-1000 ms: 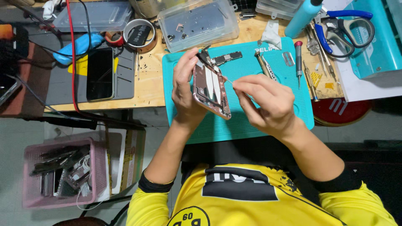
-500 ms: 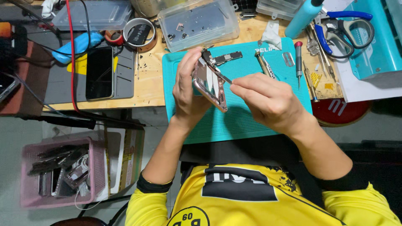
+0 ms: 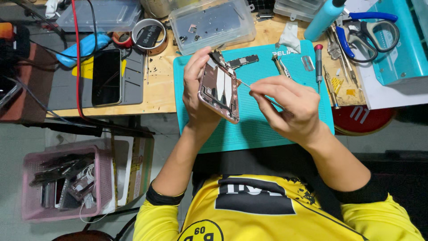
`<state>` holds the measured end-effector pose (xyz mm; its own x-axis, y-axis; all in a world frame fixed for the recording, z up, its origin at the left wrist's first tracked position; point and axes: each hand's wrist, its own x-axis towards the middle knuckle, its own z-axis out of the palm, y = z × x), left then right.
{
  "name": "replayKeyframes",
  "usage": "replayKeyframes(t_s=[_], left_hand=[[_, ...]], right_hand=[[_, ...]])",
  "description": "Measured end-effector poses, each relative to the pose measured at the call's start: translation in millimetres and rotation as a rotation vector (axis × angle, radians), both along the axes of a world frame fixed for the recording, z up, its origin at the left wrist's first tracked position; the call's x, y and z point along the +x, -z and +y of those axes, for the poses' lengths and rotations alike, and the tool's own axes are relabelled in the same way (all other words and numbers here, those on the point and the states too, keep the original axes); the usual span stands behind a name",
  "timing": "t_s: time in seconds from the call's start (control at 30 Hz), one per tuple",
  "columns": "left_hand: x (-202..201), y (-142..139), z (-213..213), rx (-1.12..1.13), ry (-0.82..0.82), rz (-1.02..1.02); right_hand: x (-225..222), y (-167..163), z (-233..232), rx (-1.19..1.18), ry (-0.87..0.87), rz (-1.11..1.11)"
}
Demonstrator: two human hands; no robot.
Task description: The person holds an opened smartphone frame on a repair mat and uses a metal pry tool and tweezers to lift and remove internal components, including a flex cable and small board, from the phone body, setting removed parts on the mat.
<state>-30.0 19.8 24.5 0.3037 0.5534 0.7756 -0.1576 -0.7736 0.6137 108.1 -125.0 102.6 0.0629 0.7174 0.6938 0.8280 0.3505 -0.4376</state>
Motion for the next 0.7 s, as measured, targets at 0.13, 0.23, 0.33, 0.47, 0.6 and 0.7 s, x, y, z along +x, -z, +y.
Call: replayKeyframes(t_s=[0.13, 0.23, 0.33, 0.47, 0.6, 0.7], left_hand=[[-1.7, -1.2, -3.4, -0.065, 0.064, -0.025], [-2.1, -4.6, -3.5, 0.029, 0.005, -0.003], [-1.0, -7.3, -4.3, 0.041, 0.019, -0.003], [-0.7, -7.3, -3.0, 0.055, 0.032, -0.027], [0.9, -4.3, -3.4, -0.029, 0.12, -0.046], [1.1, -3.6, -4.2, -0.031, 0.162, -0.048]], right_hand=[[-0.9, -0.3, 0.3, 0.017, 0.02, -0.083], [-1.5, -0.2, 1.7, 0.032, 0.012, -0.148], [-2.0, 0.0, 2.7, 0.032, 0.001, -0.188], [0.7, -0.9, 1.5, 0.026, -0.019, -0.212], [4.8, -1.4, -0.7, 0.027, -0.032, -0.215], [8.4, -1.6, -2.4, 0.017, -0.036, -0.212]])
